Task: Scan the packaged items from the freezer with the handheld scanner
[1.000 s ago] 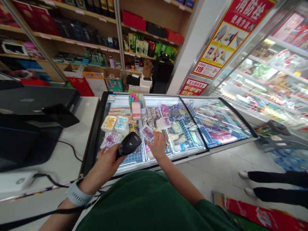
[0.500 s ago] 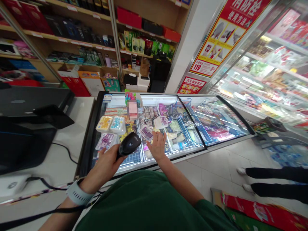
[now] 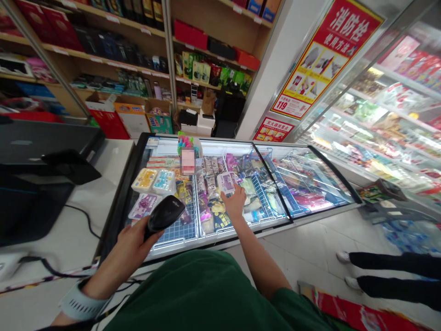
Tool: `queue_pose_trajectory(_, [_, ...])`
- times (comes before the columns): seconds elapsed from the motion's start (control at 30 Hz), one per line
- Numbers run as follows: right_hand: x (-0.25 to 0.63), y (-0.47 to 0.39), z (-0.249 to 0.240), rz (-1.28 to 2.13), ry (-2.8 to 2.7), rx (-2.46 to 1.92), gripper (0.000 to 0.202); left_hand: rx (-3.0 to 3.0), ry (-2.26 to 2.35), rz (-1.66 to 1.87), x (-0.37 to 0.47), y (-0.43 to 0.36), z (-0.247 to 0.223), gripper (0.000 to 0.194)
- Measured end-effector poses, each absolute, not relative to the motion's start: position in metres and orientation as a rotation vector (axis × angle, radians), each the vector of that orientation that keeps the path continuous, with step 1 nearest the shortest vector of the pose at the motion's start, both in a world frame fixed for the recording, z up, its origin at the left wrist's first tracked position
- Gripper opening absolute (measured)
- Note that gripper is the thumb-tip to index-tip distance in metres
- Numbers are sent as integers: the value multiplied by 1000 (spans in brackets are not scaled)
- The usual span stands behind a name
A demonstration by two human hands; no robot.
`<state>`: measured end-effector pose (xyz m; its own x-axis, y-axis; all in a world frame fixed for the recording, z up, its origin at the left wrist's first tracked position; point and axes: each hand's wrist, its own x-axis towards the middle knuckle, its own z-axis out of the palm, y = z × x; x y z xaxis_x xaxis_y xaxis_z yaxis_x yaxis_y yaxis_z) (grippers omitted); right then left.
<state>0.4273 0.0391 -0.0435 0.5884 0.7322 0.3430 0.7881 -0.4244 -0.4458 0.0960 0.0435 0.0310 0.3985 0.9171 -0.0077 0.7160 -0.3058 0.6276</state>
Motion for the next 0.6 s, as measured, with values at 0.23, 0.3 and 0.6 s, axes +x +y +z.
queue_pose_trajectory(0.23, [472,69,-45,-65,-1103,-2400,57,1967,1457,458,71,34,12,49])
queue_pose_trajectory(0.3, [474,74,-49,-45,-1092,-2434,57,1938,1494,487,68,30,10,47])
queue_pose_trajectory(0.6, [466,72,-52,-125,-1088,-2419,67,1875,1575,537,50,21,23,44])
